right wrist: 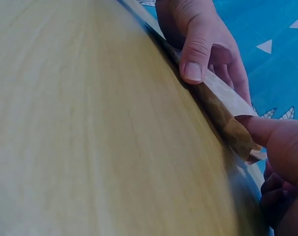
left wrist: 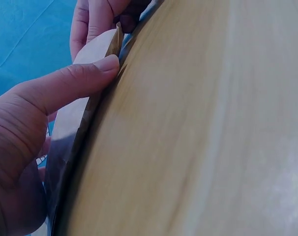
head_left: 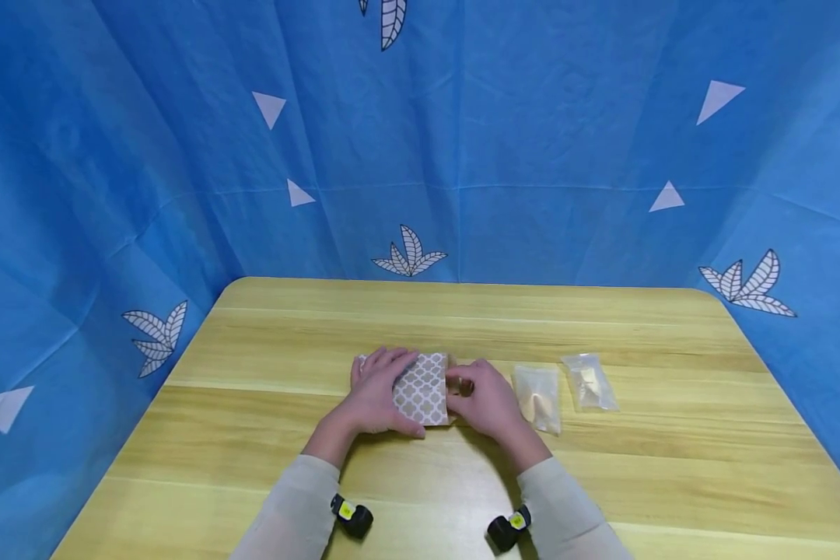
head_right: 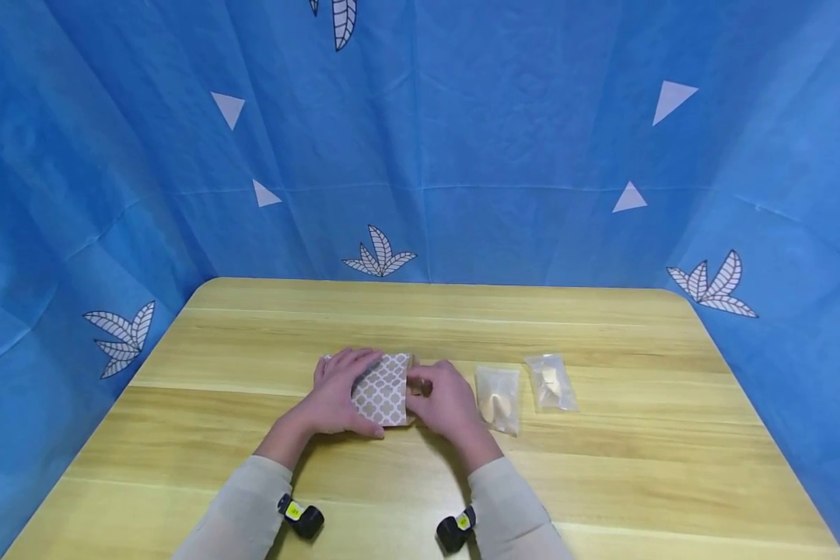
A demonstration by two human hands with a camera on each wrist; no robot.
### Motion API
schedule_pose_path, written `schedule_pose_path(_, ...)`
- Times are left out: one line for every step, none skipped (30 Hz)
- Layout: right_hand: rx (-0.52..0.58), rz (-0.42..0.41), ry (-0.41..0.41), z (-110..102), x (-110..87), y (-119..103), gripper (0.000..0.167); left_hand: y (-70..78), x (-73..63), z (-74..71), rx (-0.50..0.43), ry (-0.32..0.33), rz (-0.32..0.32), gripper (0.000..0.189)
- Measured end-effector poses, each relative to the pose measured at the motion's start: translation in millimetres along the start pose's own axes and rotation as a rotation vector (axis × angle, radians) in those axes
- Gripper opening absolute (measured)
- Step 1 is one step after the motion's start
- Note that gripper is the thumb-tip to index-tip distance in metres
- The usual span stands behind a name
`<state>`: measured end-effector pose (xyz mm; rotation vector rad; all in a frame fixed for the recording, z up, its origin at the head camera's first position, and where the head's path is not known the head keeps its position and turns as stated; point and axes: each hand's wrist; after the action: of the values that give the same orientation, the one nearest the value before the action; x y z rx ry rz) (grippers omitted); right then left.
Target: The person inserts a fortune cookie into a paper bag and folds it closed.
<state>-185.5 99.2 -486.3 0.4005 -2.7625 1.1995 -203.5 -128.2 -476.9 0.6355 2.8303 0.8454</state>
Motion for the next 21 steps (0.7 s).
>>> schedule_pose_path(0.003,-0.003,-0.011,-0.6,-0.3,-0.5,0.037,0.3,-0.1,-0.2,0.002,-0.003,-0.002,0.128)
schedule_pose_path(0.009,-0.005,-0.019,-1.0,-0.6,-1.0,0.039,0.7,-0.3,-0.4,0.005,-0.006,-0.003,0.128)
schedule_pose_path(0.015,-0.005,-0.026,-1.6,-1.0,-1.9,0.041,0.9,-0.4,-0.7,0.01,-0.01,-0.006,0.128)
schedule_pose_path(0.02,-0.005,-0.03,-1.7,-1.1,-2.1,0.042,1.1,-0.4,-1.0,0.013,-0.012,-0.007,0.128)
schedule_pose_path(0.025,-0.005,-0.034,-1.9,-1.4,-2.6,0.042,1.3,-0.5,-1.2,0.018,-0.016,-0.009,0.127)
schedule_pose_path(0.029,-0.003,-0.037,-2.1,-1.7,-3.1,0.043,1.6,-0.7,-1.6,0.02,-0.019,-0.009,0.127)
schedule_pose_path(0.032,-0.003,-0.039,-2.4,-1.8,-3.9,0.042,1.6,-0.8,-2.2,0.023,-0.023,-0.012,0.127)
schedule_pose_path(0.035,-0.003,-0.04,-2.5,-1.8,-4.5,0.041,1.6,-1.0,-2.9,0.025,-0.025,-0.013,0.126)
schedule_pose_path(0.039,-0.006,-0.041,-2.7,-2.0,-5.4,0.04,1.7,-1.2,-3.6,0.023,-0.026,-0.013,0.126)
schedule_pose_path(0.042,-0.008,-0.042,-2.9,-2.1,-5.5,0.038,1.7,-1.1,-3.7,0.021,-0.026,-0.012,0.126)
schedule_pose_path(0.046,-0.013,-0.041,-3.2,-2.4,-6.0,0.036,1.8,-1.1,-3.8,0.018,-0.026,-0.01,0.126)
schedule_pose_path(0.05,-0.016,-0.043,-3.5,-2.6,-6.3,0.035,1.9,-1.1,-3.9,0.015,-0.027,-0.008,0.126)
schedule_pose_path(0.052,-0.02,-0.045,-3.6,-2.7,-6.5,0.034,2.0,-1.1,-4.0,0.016,-0.028,-0.008,0.125)
schedule_pose_path(0.056,-0.023,-0.047,-3.8,-2.7,-6.6,0.034,2.1,-1.1,-4.0,0.017,-0.029,-0.007,0.125)
schedule_pose_path(0.061,-0.026,-0.051,-4.1,-2.8,-6.9,0.035,2.1,-1.1,-4.0,0.017,-0.03,-0.006,0.125)
schedule_pose_path(0.063,-0.027,-0.056,-4.2,-2.7,-6.8,0.035,2.1,-1.0,-3.9,0.018,-0.032,-0.004,0.125)
schedule_pose_path(0.066,-0.033,-0.058,-4.4,-2.8,-6.9,0.036,2.2,-1.1,-4.0,0.018,-0.033,-0.003,0.125)
schedule_pose_path(0.068,-0.036,-0.063,-4.5,-2.7,-6.8,0.036,2.1,-1.0,-3.9,0.018,-0.035,-0.002,0.125)
schedule_pose_path(0.067,-0.043,-0.065,-4.4,-2.6,-6.4,0.036,2.1,-0.9,-4.0,0.018,-0.037,-0.001,0.125)
schedule_pose_path(0.067,-0.051,-0.066,-4.3,-2.5,-6.0,0.035,1.9,-0.7,-4.0,0.02,-0.036,0.002,0.125)
schedule_pose_path(0.067,-0.062,-0.068,-4.3,-2.4,-5.7,0.034,1.6,-0.4,-3.9,0.022,-0.037,0.005,0.125)
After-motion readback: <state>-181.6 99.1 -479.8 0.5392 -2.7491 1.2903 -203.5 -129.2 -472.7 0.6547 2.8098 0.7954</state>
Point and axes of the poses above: each hand's wrist, its own x-axis towards the middle knuckle, its own z-axis out of the palm, y = z × x
